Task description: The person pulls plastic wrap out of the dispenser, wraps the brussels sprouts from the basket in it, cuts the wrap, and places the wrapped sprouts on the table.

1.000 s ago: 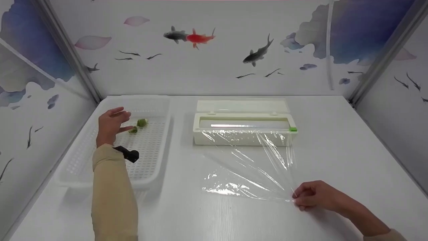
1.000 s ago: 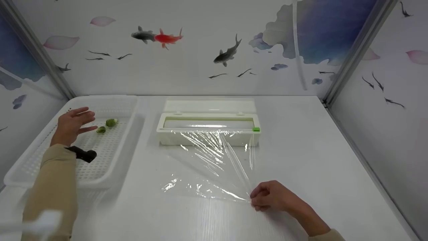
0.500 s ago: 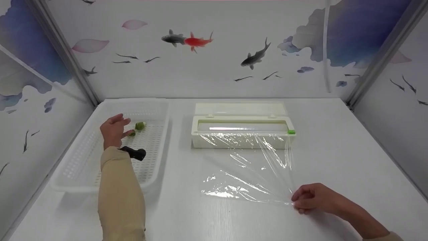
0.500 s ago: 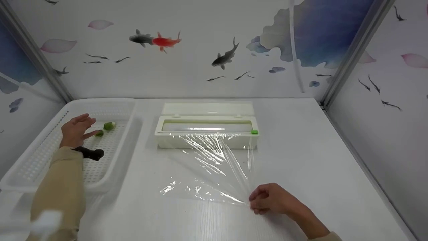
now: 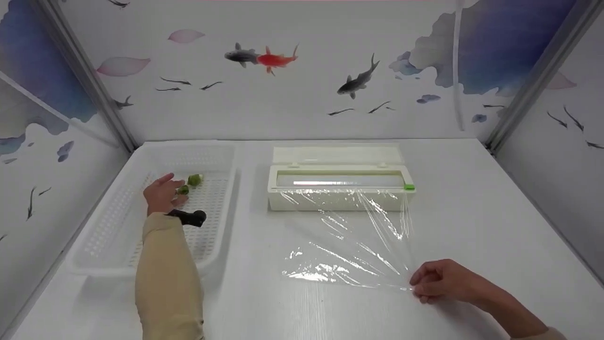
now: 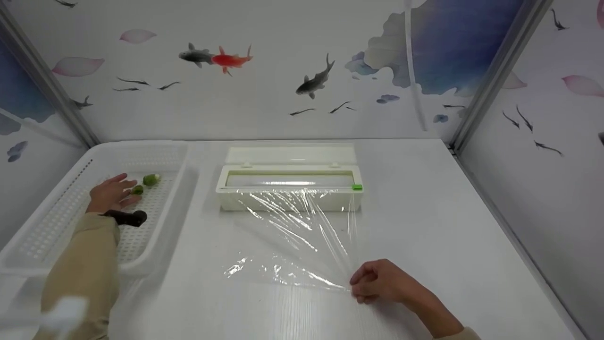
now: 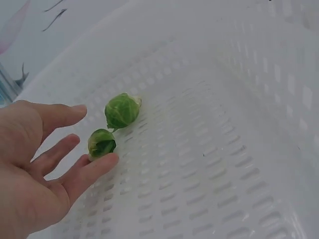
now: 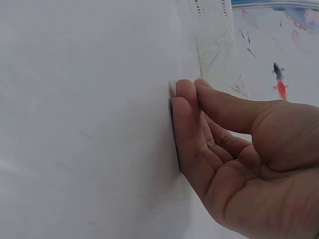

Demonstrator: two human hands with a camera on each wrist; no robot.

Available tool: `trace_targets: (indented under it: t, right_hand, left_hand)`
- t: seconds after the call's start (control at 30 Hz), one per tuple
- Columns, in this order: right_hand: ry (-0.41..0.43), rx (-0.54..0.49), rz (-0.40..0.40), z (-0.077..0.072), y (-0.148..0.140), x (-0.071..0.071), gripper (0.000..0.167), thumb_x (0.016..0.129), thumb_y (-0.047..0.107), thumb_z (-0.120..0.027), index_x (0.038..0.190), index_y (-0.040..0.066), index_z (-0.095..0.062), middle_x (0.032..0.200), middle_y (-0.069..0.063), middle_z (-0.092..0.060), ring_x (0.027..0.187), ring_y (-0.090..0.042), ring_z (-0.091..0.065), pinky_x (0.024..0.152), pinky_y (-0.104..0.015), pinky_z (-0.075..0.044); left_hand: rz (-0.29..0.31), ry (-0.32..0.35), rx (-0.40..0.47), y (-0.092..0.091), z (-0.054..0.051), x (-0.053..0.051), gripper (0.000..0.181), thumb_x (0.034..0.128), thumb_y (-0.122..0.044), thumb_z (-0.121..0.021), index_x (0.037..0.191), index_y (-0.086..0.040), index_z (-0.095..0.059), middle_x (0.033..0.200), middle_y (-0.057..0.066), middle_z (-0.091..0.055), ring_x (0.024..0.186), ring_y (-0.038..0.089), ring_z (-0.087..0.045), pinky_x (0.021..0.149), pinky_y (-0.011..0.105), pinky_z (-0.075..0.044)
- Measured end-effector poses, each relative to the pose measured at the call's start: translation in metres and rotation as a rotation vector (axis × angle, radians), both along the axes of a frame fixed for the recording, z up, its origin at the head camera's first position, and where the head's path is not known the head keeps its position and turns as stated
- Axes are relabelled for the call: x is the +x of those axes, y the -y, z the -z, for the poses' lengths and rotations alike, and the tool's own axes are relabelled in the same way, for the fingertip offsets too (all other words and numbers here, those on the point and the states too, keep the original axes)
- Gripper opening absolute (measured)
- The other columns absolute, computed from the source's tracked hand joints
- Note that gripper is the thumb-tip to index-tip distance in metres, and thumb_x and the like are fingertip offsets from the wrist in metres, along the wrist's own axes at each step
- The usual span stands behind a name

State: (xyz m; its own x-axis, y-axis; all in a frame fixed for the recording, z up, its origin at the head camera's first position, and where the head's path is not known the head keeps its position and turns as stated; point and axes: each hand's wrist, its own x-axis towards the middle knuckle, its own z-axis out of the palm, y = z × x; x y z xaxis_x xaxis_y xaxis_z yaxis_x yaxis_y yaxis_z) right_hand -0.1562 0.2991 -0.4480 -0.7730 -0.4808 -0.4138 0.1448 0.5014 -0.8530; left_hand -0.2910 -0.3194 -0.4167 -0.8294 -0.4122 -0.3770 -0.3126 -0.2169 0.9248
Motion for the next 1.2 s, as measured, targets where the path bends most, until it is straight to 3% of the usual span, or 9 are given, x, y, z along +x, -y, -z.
trace_targets:
  t: [0.13,0.2,0.27,0.43,0.53,0.73,0.83,1.0,1.2]
  right_hand:
    - [-0.005,-0.020,0.001,0.003,-0.001,0.001,0.030,0.093,0.014,-0.071,0.112,-0.008,-0.064,0.093,-0.009,-0.073,0.078,-0.013,-0.069,0.073,-0.022,-0.061]
    - [-0.009,-0.030,-0.002,0.004,-0.001,0.000,0.030,0.093,0.014,-0.071,0.112,-0.008,-0.064,0.094,-0.009,-0.074,0.078,-0.013,-0.069,0.074,-0.022,-0.061]
    - [-0.016,-0.032,-0.008,0.003,0.000,-0.001,0.030,0.093,0.014,-0.071,0.112,-0.009,-0.064,0.094,-0.010,-0.073,0.078,-0.013,-0.069,0.074,-0.022,-0.061]
    - [-0.024,-0.020,-0.007,0.001,0.001,-0.001,0.030,0.092,0.014,-0.072,0.111,-0.008,-0.064,0.091,-0.009,-0.073,0.077,-0.012,-0.069,0.073,-0.022,-0.061]
    - [-0.022,-0.015,-0.001,0.002,0.000,0.000,0.030,0.092,0.014,-0.072,0.111,-0.007,-0.065,0.091,-0.009,-0.073,0.077,-0.013,-0.069,0.073,-0.022,-0.061]
    - [-0.024,-0.027,0.003,0.001,-0.001,0.002,0.030,0.092,0.014,-0.072,0.111,-0.008,-0.064,0.092,-0.009,-0.073,0.077,-0.012,-0.069,0.072,-0.022,-0.061]
    - [-0.020,-0.031,0.002,0.001,-0.001,0.002,0.030,0.092,0.014,-0.072,0.111,-0.009,-0.064,0.092,-0.008,-0.074,0.077,-0.011,-0.069,0.072,-0.022,-0.061]
    - [-0.021,-0.032,0.000,0.002,-0.001,0.002,0.030,0.092,0.014,-0.072,0.110,-0.009,-0.065,0.092,-0.009,-0.074,0.077,-0.011,-0.070,0.072,-0.022,-0.061]
    - [-0.019,-0.028,-0.003,0.001,-0.001,0.001,0.031,0.092,0.015,-0.072,0.110,-0.009,-0.064,0.091,-0.008,-0.074,0.077,-0.011,-0.070,0.073,-0.022,-0.061]
  left_hand:
    - [-0.012,0.003,-0.046,0.003,0.013,-0.007,0.055,0.0984,-0.008,-0.055,0.152,-0.009,-0.041,0.156,0.013,-0.042,0.117,0.019,-0.058,0.104,0.030,-0.052]
    - [-0.018,-0.006,-0.091,0.005,0.016,-0.009,0.053,0.0971,-0.006,-0.057,0.149,-0.004,-0.045,0.159,0.016,-0.037,0.098,0.012,-0.062,0.094,0.026,-0.056]
    - [-0.023,-0.011,-0.159,0.007,0.019,-0.011,0.051,0.0956,-0.005,-0.060,0.145,-0.001,-0.049,0.154,0.019,-0.044,0.081,0.005,-0.062,0.083,0.021,-0.058]
    - [-0.040,-0.001,-0.247,0.008,0.020,-0.012,0.048,0.0932,-0.007,-0.065,0.139,0.001,-0.055,0.106,0.006,-0.064,0.063,0.001,-0.065,0.069,0.017,-0.058]
    - [-0.046,0.003,-0.201,0.006,0.018,-0.011,0.049,0.0936,-0.007,-0.065,0.141,0.002,-0.053,0.097,0.001,-0.061,0.067,0.004,-0.066,0.072,0.019,-0.059]
    - [-0.043,0.007,-0.038,0.001,0.004,-0.012,0.052,0.0951,-0.006,-0.063,0.145,-0.001,-0.048,0.125,0.006,-0.059,0.082,0.007,-0.064,0.091,0.023,-0.058]
    - [-0.029,-0.003,-0.021,-0.002,-0.004,-0.011,0.054,0.0948,-0.005,-0.065,0.146,-0.002,-0.048,0.118,0.001,-0.061,0.076,0.004,-0.067,0.092,0.021,-0.058]
    - [0.008,-0.057,0.008,-0.014,-0.024,-0.005,0.053,0.0965,-0.004,-0.061,0.147,0.002,-0.043,0.103,-0.001,-0.061,0.082,0.005,-0.066,0.097,0.023,-0.057]
    - [-0.026,-0.150,0.095,-0.024,-0.047,-0.004,0.047,0.0975,-0.002,-0.058,0.143,0.000,-0.047,0.119,0.000,-0.055,0.101,0.010,-0.057,0.111,0.029,-0.049]
